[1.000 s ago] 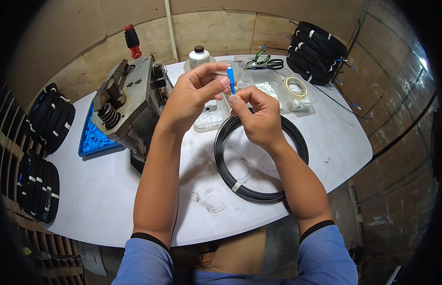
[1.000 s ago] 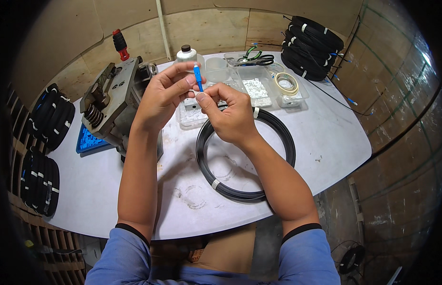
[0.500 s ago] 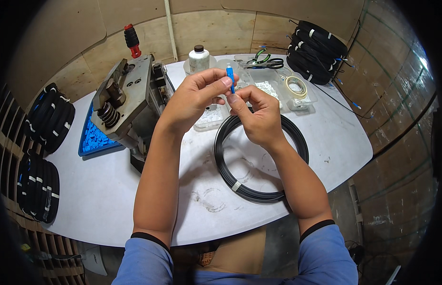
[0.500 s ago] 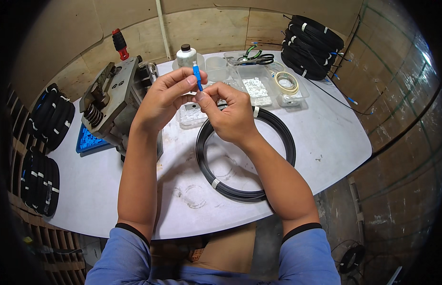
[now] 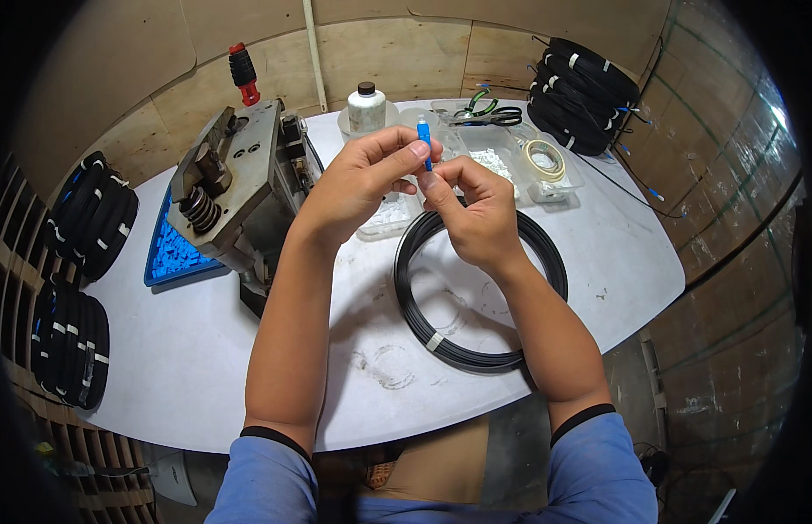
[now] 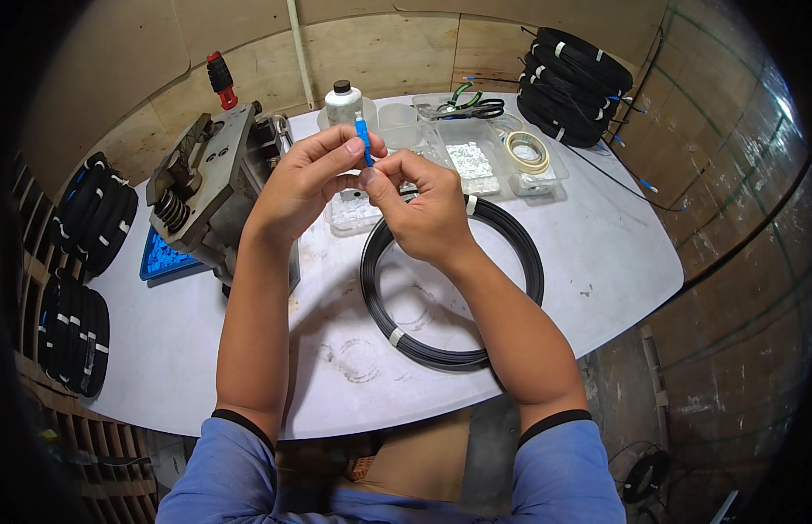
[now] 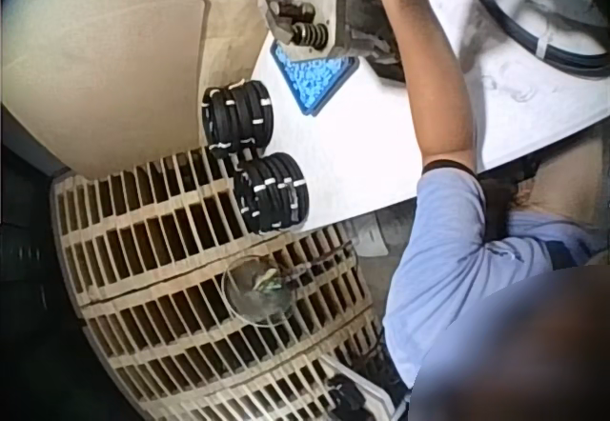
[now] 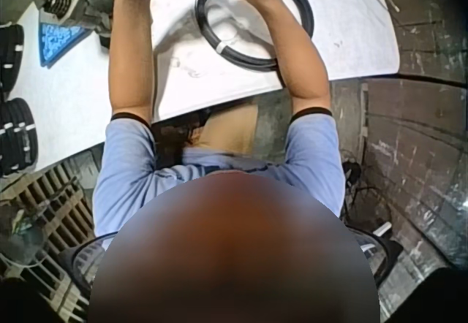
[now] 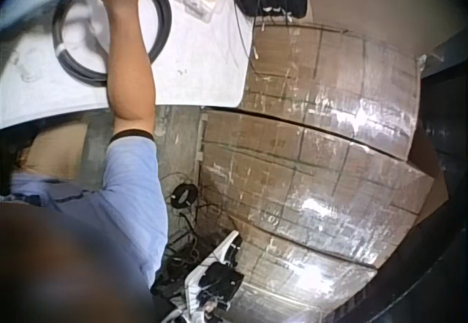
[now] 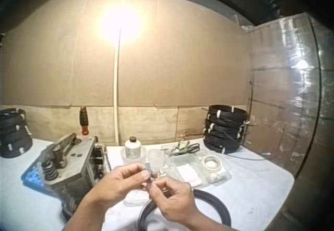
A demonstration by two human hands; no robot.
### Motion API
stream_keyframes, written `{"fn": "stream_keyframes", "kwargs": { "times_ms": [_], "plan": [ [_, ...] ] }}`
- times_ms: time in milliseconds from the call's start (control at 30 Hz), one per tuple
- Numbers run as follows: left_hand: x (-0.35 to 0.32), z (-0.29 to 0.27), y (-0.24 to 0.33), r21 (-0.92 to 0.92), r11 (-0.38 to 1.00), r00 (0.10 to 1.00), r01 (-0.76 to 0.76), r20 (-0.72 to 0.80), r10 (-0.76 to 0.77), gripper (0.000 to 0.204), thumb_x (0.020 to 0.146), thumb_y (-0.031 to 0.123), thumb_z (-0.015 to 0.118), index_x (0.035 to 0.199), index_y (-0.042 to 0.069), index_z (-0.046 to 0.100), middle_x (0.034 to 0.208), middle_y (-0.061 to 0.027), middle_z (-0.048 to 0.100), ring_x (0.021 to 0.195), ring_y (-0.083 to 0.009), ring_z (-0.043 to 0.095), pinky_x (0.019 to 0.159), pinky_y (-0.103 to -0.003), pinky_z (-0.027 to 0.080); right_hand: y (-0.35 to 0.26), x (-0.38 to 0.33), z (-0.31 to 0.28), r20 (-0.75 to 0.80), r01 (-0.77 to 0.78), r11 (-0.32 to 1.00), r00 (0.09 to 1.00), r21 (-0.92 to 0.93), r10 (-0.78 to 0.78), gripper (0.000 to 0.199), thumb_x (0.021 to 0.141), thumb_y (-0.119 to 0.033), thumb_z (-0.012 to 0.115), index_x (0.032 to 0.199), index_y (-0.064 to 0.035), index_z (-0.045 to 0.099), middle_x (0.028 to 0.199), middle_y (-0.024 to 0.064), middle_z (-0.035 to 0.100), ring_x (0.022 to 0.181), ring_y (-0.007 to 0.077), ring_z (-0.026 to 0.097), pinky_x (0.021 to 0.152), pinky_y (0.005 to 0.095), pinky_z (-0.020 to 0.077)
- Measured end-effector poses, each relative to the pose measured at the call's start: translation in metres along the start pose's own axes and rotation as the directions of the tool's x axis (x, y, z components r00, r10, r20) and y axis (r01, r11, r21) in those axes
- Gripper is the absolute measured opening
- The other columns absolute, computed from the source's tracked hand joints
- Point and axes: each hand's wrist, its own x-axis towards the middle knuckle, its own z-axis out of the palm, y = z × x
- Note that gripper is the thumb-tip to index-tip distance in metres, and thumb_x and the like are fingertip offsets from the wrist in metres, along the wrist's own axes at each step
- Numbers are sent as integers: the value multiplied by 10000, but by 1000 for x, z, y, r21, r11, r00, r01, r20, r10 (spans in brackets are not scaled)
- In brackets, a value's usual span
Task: Attaching a connector to the end of a cable and securing a coiled cable with adhesive tape.
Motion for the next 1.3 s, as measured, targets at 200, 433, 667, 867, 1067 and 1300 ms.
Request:
{"fn": "stream_keyframes", "kwargs": {
  "times_ms": [200,433,667,867,1067,1300],
  "plan": [
    [0,2,1,-34,999,1000,3,-8,-3,259,1010,228,599,1160,22,646,1059,-35,661,972,-122,635,860,-295,537,2,0,0,-2,-4,1000,1000,7,4,131,938,-117,696,884,2,688,749,28,697,711,67,616,682,248,507],
    [-1,8,4,-94,995,998,-25,-58,20,260,1002,223,610,1162,22,649,1097,-53,664,985,-134,637,870,-308,534,2,0,-1,-1,4,1000,1000,18,-4,127,940,-116,691,889,0,688,760,21,688,741,72,622,720,249,510],
    [2,3,-3,-103,990,995,-99,-14,98,170,969,173,664,1065,32,667,1047,-43,678,946,-122,636,859,-297,523,2,1,0,8,-26,995,1000,91,25,128,936,-128,712,917,-4,684,781,26,696,746,78,631,728,252,516],
    [4,13,-2,-14,988,980,-156,-129,153,141,934,165,717,955,40,657,939,-30,675,868,-93,616,820,-271,508,1,1,2,-68,29,999,997,43,-26,100,937,-99,714,952,-9,675,804,50,716,751,87,669,694,239,529],
    [2,20,5,19,992,978,-122,-169,123,162,929,188,721,955,38,663,896,-16,663,840,-87,619,813,-274,516,1,2,0,-79,-31,997,996,67,36,108,952,-112,698,955,-6,677,803,58,719,749,95,678,687,242,532],
    [4,16,1,62,992,972,-112,-199,123,174,923,198,724,970,40,669,902,-16,666,840,-90,625,835,-283,524,0,1,0,-66,-39,998,997,51,43,132,963,-137,691,953,-6,677,807,63,723,743,100,680,692,247,530]
  ]
}}
